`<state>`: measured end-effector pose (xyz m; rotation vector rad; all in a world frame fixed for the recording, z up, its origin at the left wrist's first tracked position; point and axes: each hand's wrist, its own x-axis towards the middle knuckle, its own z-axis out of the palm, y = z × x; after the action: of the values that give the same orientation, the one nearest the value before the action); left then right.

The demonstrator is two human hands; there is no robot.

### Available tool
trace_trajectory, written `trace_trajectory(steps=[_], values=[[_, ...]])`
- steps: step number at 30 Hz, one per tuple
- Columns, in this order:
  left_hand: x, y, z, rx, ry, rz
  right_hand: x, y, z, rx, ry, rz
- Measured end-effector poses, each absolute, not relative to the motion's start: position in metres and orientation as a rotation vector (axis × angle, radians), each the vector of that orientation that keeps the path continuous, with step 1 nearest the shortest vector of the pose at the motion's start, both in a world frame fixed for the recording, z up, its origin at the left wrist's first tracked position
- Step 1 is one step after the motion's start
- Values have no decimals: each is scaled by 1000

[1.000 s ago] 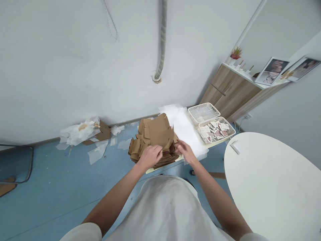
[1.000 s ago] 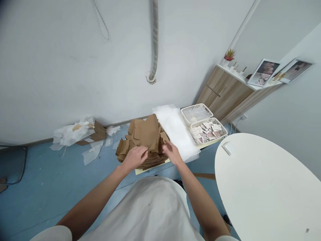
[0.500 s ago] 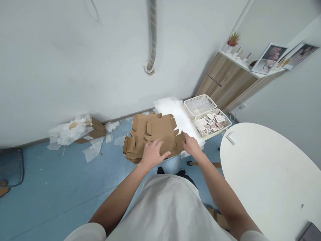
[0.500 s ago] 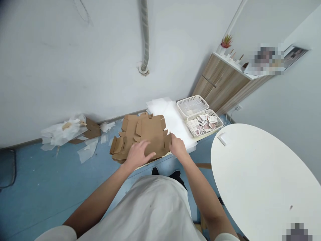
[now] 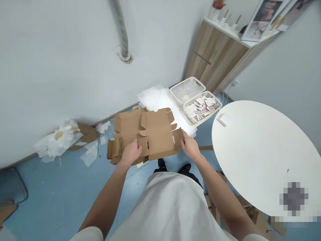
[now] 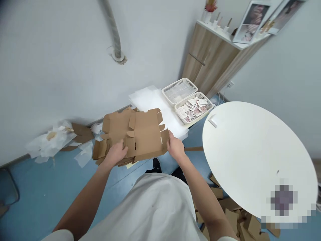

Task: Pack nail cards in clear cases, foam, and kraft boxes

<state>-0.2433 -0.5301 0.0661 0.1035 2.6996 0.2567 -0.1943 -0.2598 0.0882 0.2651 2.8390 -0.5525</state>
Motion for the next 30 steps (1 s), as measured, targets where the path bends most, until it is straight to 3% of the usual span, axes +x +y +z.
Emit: trace_trajectory(steps=[5, 12, 22, 30], values=[[-257, -489, 92, 390, 2781, 459, -171, -207, 90, 381, 2949, -797], [-247, -348, 103, 836, 2721, 903, -98, -103, 90, 778, 3150, -1441], [-200, -139, 47, 935, 2150, 1188, 45, 6, 45, 1805, 2858, -1651], [-180, -79, -13, 888, 2067, 991, 105, 17, -9, 2249, 2186, -1911]])
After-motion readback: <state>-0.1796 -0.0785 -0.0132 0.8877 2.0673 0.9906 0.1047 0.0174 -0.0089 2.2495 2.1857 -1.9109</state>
